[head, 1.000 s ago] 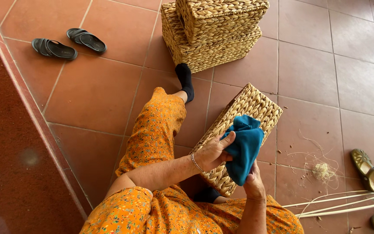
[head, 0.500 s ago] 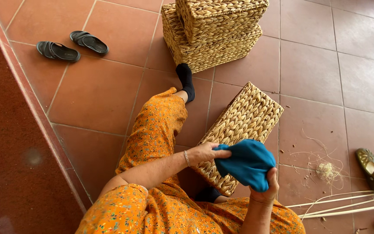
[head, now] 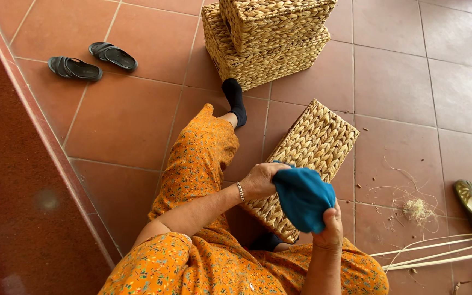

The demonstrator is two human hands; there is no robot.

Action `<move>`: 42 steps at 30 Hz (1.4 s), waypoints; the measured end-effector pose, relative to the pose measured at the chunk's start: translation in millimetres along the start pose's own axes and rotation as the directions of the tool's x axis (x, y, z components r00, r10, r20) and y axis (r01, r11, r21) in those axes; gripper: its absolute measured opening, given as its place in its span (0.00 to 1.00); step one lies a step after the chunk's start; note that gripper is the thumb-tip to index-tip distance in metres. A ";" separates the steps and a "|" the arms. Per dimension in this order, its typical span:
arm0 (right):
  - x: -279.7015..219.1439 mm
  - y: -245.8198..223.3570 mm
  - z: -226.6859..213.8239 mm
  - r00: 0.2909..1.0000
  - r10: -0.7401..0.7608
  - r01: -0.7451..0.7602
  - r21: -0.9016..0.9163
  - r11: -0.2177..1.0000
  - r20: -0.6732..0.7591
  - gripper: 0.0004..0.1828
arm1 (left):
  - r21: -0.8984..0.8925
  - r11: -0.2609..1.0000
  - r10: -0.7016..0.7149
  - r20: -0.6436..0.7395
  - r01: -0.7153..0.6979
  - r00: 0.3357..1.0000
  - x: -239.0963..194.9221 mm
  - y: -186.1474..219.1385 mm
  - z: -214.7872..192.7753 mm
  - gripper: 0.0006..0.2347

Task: The person sits on a tiled floor and wipes the exterior and interior of woven baskets with a blue cloth. They rotate the basket to clean all sides and occasionally use scissors to trim loose fibers.

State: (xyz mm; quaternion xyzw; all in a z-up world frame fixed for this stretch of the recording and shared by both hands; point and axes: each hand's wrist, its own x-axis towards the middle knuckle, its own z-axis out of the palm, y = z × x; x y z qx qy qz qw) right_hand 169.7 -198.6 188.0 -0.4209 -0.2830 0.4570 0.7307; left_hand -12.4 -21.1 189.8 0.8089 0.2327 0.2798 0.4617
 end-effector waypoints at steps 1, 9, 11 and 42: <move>3.5 -1.4 -0.8 1.000 -0.008 0.008 -0.012 1.000 -0.013 0.50 | -0.074 0.995 0.065 -0.071 -0.070 0.995 3.7 -5.9 2.2 0.19; 21.2 6.7 12.5 0.963 -0.177 -0.051 -0.784 0.619 -0.202 0.37 | -0.651 0.731 -0.250 0.020 0.203 0.968 18.7 -6.6 3.3 0.17; 21.5 4.2 19.2 0.929 -0.367 0.046 -0.967 0.249 -0.050 0.37 | -0.564 0.816 -0.171 -0.026 0.127 0.985 16.5 4.3 -7.2 0.18; 11.1 12.5 21.0 0.964 0.183 -0.156 0.146 0.977 -0.191 0.52 | -0.463 0.860 -0.107 0.244 0.213 0.964 -2.0 20.8 -14.1 0.55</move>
